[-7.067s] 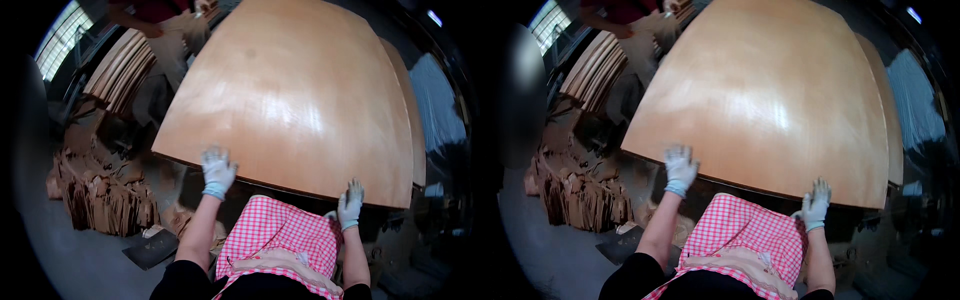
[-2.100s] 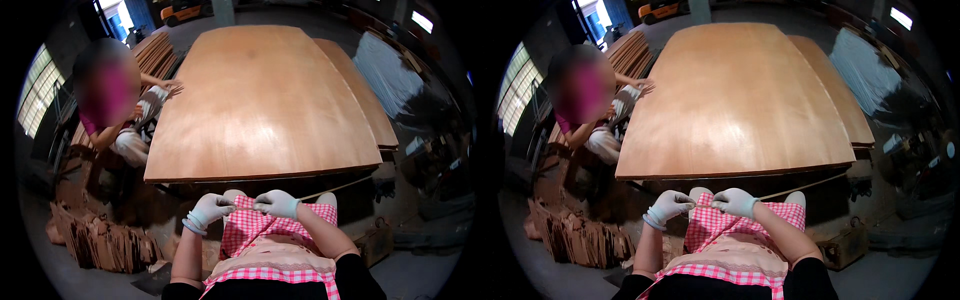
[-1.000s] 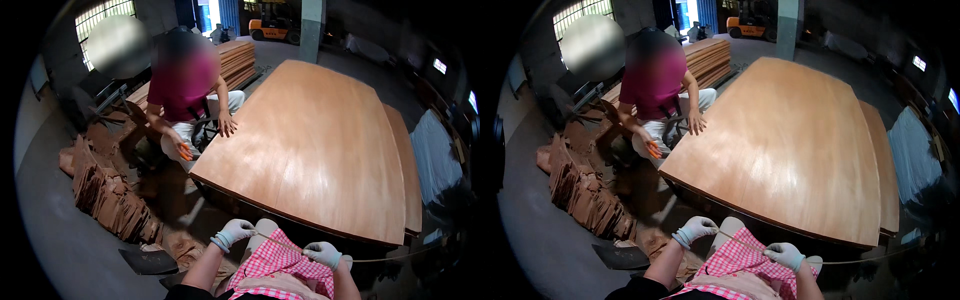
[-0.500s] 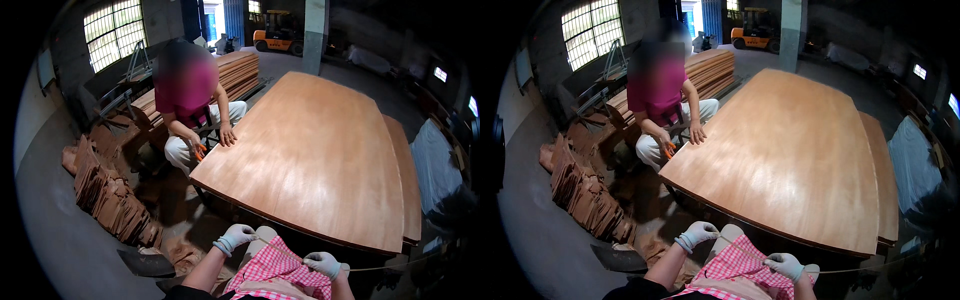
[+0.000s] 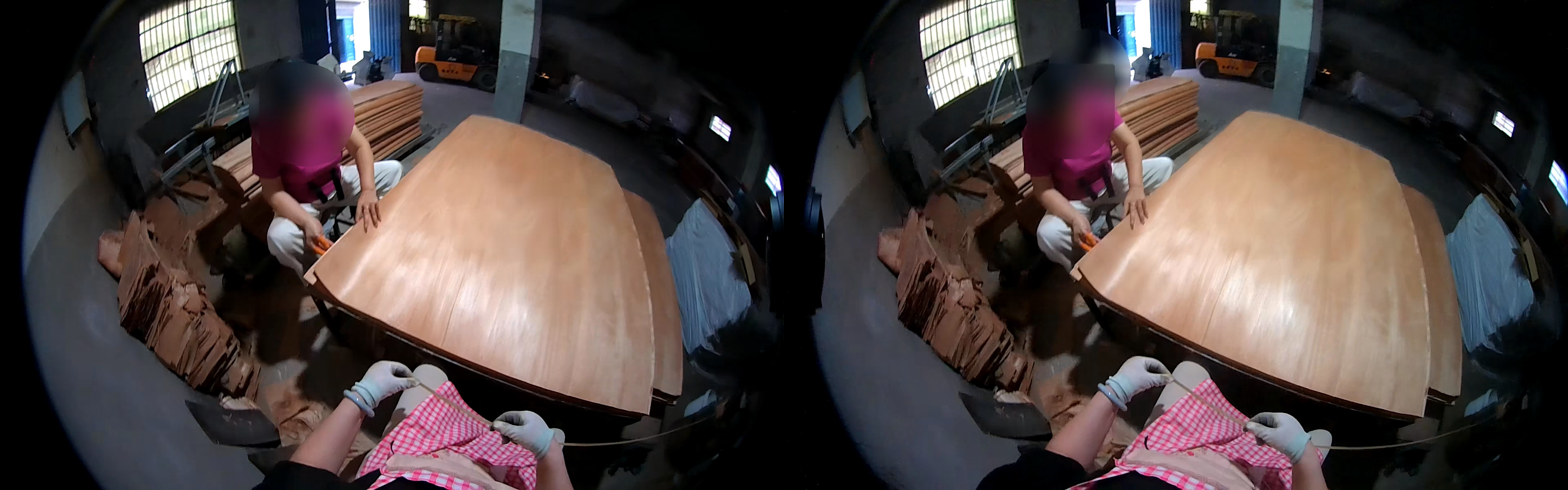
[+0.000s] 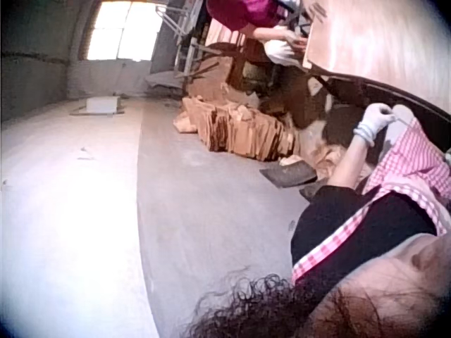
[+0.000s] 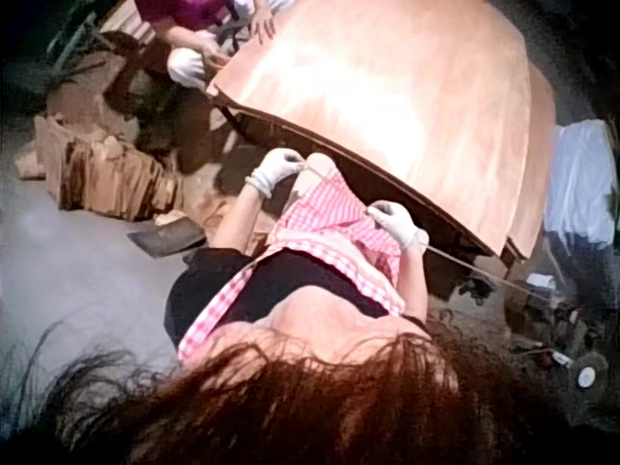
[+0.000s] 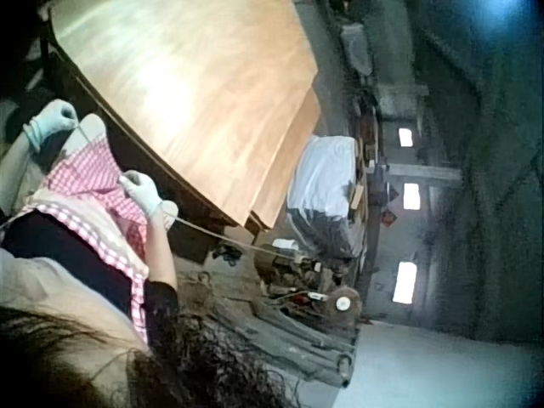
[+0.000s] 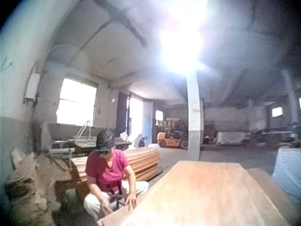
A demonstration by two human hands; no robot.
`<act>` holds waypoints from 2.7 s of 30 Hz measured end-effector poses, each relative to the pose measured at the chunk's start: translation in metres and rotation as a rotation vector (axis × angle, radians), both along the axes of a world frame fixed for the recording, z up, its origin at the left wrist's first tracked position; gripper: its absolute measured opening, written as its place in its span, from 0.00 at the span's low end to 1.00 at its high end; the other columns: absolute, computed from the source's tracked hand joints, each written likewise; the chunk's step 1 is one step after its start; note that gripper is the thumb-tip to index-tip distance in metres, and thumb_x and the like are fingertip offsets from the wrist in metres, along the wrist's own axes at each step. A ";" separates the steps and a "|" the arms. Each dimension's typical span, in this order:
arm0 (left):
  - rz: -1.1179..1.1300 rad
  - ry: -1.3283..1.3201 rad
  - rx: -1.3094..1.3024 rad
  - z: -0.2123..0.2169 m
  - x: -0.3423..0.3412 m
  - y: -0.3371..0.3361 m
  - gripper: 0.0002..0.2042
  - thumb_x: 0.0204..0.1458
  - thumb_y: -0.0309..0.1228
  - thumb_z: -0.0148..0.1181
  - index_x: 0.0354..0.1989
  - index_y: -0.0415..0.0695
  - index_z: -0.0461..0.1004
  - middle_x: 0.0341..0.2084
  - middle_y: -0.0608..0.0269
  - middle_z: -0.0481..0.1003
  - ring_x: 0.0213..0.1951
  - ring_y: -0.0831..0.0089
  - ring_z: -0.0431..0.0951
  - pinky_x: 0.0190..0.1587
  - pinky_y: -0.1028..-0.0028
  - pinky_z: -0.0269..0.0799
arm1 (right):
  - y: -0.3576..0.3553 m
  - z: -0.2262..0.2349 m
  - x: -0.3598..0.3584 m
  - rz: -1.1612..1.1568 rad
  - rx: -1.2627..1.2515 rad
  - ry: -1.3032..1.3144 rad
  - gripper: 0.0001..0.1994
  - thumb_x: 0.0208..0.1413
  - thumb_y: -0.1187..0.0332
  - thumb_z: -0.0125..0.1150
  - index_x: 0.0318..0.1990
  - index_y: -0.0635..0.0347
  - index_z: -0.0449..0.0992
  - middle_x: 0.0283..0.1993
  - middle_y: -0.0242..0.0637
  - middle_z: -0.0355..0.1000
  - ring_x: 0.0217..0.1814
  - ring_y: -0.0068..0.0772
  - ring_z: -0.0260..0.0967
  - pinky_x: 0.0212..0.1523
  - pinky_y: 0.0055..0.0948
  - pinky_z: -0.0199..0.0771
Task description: The person, wearing gloves, handles large, curved wooden panels in a workshop. They lift, flip, and stack the panels on a metal workbench, often coordinating with a coworker. The person also uses a thin wooden stick to assist in separating or adjusting the panels.
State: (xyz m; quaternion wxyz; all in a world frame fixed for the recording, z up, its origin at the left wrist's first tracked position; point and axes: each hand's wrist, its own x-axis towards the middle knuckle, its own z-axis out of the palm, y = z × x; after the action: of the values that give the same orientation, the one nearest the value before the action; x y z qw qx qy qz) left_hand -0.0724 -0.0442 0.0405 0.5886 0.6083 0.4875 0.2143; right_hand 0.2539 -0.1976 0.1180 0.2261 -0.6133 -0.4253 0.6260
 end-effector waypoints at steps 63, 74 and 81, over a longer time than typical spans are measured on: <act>0.038 -0.022 0.048 -0.007 0.006 -0.011 0.06 0.50 0.30 0.66 0.31 0.40 0.78 0.25 0.70 0.77 0.28 0.82 0.73 0.35 0.79 0.71 | -0.012 -0.018 0.003 -0.016 0.048 -0.025 0.15 0.59 0.62 0.60 0.42 0.68 0.77 0.29 0.30 0.72 0.27 0.18 0.66 0.31 0.20 0.69; 0.104 0.084 0.186 0.013 0.017 -0.018 0.08 0.48 0.32 0.67 0.28 0.41 0.78 0.21 0.70 0.76 0.25 0.82 0.72 0.30 0.77 0.70 | -0.016 -0.006 0.007 -0.034 0.070 -0.102 0.14 0.58 0.63 0.60 0.42 0.67 0.78 0.30 0.32 0.74 0.28 0.19 0.68 0.32 0.21 0.70; 0.186 0.157 0.396 0.023 0.021 -0.023 0.11 0.47 0.36 0.66 0.29 0.39 0.77 0.22 0.56 0.76 0.25 0.68 0.75 0.32 0.71 0.71 | -0.021 0.013 0.005 0.010 0.158 -0.341 0.13 0.59 0.64 0.58 0.41 0.66 0.78 0.28 0.34 0.74 0.28 0.22 0.69 0.33 0.24 0.71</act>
State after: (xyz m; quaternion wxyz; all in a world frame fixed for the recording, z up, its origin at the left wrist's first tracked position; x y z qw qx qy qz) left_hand -0.0516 -0.0668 0.0635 0.3954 0.6793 0.5343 0.3111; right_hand 0.2594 -0.2191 0.1307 0.1952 -0.6888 -0.5084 0.4785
